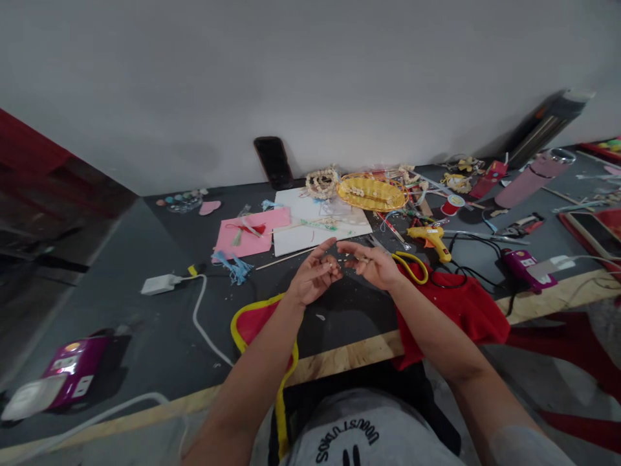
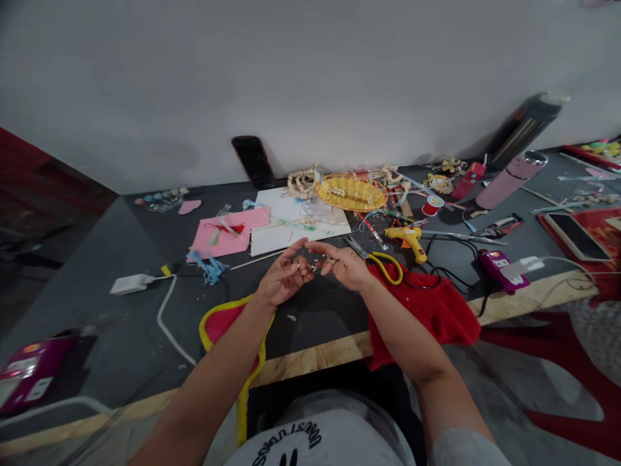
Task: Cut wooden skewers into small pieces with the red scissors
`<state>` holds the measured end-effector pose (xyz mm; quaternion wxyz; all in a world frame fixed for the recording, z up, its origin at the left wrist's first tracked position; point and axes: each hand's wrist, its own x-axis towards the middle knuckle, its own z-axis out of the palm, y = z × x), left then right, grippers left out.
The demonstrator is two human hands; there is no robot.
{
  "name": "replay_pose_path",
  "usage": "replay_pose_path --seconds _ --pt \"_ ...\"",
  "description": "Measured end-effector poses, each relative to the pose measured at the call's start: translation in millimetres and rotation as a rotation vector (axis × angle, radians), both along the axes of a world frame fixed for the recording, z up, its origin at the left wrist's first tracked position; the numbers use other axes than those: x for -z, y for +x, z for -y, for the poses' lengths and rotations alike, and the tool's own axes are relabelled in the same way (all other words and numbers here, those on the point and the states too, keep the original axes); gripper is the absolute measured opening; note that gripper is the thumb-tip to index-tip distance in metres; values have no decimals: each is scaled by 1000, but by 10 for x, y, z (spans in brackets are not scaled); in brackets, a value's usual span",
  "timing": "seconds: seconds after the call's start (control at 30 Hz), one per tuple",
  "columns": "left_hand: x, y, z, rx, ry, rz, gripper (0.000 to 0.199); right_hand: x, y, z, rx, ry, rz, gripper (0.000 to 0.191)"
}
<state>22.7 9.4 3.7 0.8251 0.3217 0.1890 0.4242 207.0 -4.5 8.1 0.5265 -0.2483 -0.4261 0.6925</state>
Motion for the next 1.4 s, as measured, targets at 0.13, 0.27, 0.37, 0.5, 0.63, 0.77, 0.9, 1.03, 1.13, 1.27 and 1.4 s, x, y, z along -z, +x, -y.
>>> replay_pose_path --seconds 0.13,0.27,0.37,0.5,0.63,0.77,0.9,1.03,1.13,1.27,1.4 --pt "-8 4 -3 3 7 -15 64 11 15 4 -14 54 53 37" --pt "11 3 -12 2 4 -16 64 45 5 -2 87 146 174 32" --pt "31 -1 -16 4 4 -3 65 48 -20 5 246 366 447 25" --pt "24 -2 -13 3 11 -1 65 29 -56 19 428 735 779 27" --pt "5 -2 -6 -1 -6 4 66 55 -48 6 531 788 1014 24" --pt "4 -4 -5 3 4 13 66 135 -23 -32 575 733 1245 63" --pt "-3 -3 -5 -2 11 1 65 184 -31 -43 516 754 1303 65" --pt "-12 -3 -4 -6 -6 -10 67 169 -37 -32 486 751 1280 62" --pt "-7 -6 -4 -6 -13 -9 67 138 -13 -34 501 719 1206 44" --pt "-8 -4 -1 -10 -16 -16 68 96 11 -38 593 649 1089 24" --pt "-21 1 3 -21 -21 -35 68 72 -1 -29 639 672 1074 30"
